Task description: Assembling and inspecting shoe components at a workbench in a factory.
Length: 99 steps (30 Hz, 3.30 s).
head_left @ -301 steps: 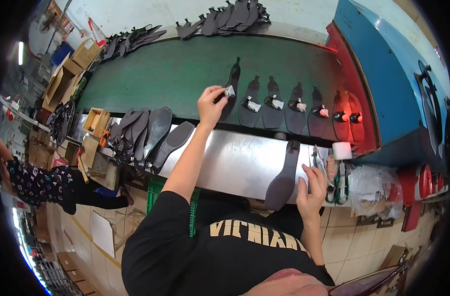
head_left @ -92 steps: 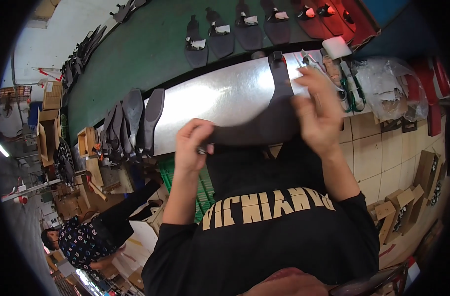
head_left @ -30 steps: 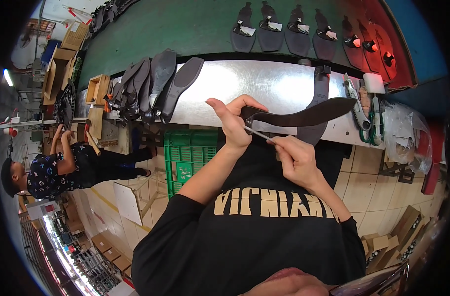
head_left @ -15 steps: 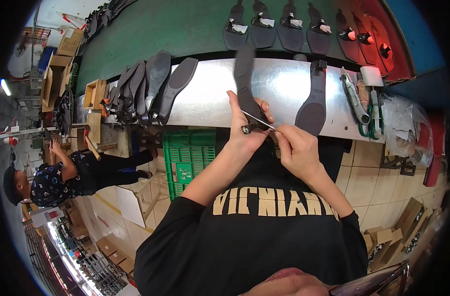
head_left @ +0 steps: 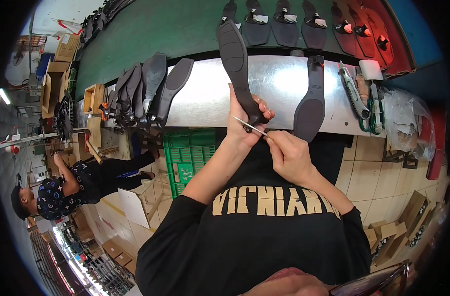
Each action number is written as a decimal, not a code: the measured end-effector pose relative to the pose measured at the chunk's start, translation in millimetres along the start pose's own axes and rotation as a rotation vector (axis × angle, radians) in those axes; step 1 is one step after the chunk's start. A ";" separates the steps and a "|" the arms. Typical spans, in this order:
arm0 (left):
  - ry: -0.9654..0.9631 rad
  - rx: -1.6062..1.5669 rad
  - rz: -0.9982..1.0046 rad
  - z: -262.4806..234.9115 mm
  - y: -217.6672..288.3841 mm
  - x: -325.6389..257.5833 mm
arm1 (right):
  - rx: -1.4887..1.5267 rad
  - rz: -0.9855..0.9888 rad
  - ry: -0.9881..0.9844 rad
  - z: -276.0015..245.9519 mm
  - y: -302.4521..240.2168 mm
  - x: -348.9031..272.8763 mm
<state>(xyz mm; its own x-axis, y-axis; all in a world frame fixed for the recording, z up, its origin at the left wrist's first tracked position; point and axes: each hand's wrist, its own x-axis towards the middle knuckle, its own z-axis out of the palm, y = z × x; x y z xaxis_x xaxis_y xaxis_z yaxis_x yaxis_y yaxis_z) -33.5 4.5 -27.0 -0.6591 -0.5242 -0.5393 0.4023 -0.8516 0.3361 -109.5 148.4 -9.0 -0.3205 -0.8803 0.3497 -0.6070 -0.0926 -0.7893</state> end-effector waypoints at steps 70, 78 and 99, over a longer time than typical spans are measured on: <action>-0.055 0.575 0.318 -12.5 20.8 -32.6 | 0.738 0.566 -0.112 -20.7 25.8 18.5; 0.357 0.615 0.838 -71.7 167.5 -64.1 | 0.720 0.608 0.055 -36.0 56.7 7.6; 0.275 1.430 1.265 -23.2 214.7 -7.1 | -0.218 0.222 0.308 -80.3 93.4 25.0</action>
<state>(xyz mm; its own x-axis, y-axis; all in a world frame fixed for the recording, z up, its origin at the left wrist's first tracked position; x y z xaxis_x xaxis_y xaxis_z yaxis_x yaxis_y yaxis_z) 72.3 -174.7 31.1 -0.2857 -0.8475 0.4474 -0.3404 0.5262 0.7793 -232.6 155.1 -33.4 -0.6424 -0.6849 0.3438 -0.6276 0.2127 -0.7489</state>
